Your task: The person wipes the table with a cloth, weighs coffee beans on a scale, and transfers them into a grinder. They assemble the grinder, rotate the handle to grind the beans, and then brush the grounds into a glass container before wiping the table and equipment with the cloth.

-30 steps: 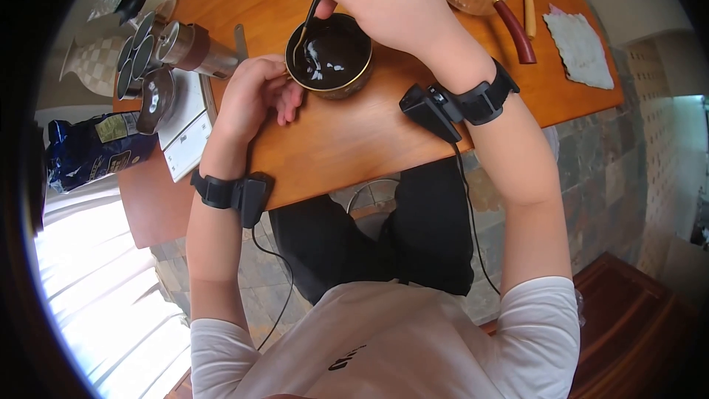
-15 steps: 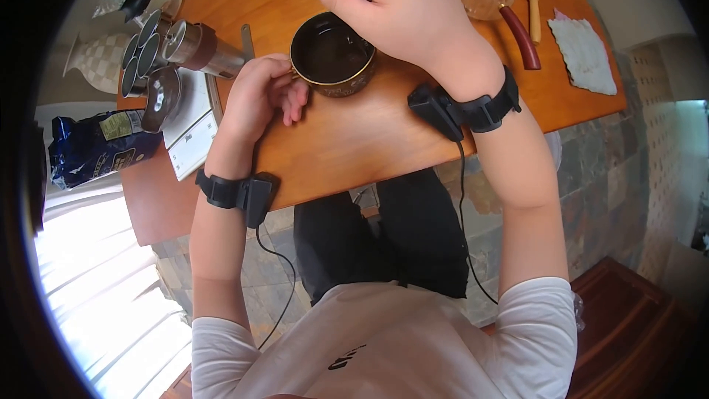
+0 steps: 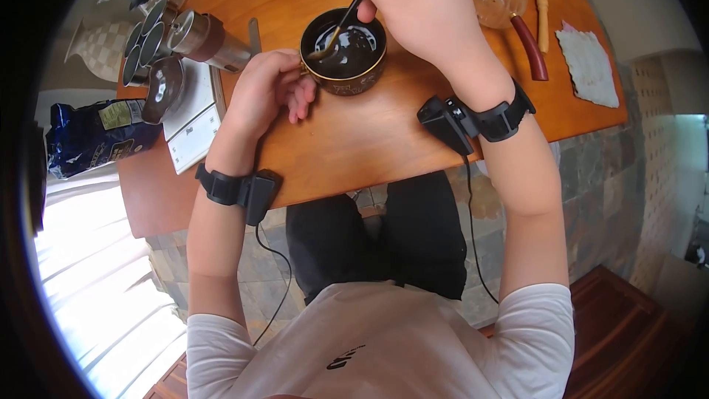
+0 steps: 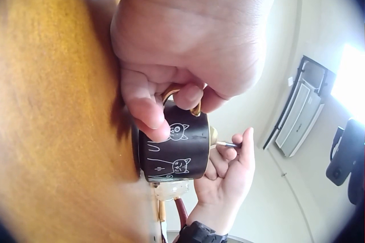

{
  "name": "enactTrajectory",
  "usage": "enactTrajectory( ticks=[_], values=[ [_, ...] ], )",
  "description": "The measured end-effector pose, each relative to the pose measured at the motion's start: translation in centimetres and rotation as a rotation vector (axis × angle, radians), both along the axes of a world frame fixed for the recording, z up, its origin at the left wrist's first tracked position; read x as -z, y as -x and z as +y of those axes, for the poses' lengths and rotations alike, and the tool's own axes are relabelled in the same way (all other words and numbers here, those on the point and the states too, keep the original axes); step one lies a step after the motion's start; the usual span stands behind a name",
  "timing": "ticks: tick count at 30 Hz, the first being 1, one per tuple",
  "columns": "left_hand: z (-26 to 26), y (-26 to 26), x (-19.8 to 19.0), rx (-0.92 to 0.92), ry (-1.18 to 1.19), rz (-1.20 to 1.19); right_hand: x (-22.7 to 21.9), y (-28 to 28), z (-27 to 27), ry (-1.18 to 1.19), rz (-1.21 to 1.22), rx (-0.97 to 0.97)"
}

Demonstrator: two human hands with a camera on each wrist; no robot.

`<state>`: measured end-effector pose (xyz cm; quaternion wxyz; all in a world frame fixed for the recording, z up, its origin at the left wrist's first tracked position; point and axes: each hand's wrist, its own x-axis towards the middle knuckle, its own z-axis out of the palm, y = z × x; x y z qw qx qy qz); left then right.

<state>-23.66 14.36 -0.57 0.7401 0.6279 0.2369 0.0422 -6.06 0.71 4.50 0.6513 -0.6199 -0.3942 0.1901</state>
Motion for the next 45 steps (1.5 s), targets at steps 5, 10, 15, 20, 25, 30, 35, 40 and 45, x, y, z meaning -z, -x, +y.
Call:
enactTrajectory(
  ticks=[5, 10, 15, 20, 25, 30, 35, 40, 45],
  values=[
    [0.1, -0.1, 0.0, -0.023, 0.059, -0.034, -0.4, -0.3, -0.5, -0.022, -0.052, 0.049],
    [0.0, -0.1, -0.1, -0.019, 0.059, -0.020, -0.3, 0.5, -0.5, -0.047, 0.026, -0.052],
    [0.1, -0.2, 0.0, -0.011, 0.065, -0.023, 0.7, 0.3, 0.5, -0.083, 0.088, -0.036],
    [0.0, -0.1, -0.1, -0.010, 0.065, -0.029, 1.6, -0.4, -0.3, -0.040, -0.327, 0.125],
    [-0.2, 0.1, -0.2, -0.027, 0.050, -0.047, 0.8, 0.1, -0.6, 0.062, -0.417, 0.027],
    [-0.4, 0.0, 0.0, -0.047, 0.029, -0.052, 0.8, 1.0, -0.7, 0.064, -0.180, 0.005],
    [-0.8, 0.4, -0.4, -0.027, 0.038, -0.071, 0.8, 1.0, -0.7, -0.034, -0.050, 0.037],
    [-0.9, 0.5, -0.6, -0.061, 0.051, -0.096, 1.2, 1.3, -1.1, -0.183, -0.059, 0.034],
    [-0.8, 0.6, -0.5, -0.086, 0.050, -0.103, 1.4, -0.7, -1.7, -0.175, -0.408, -0.088]
  ],
)
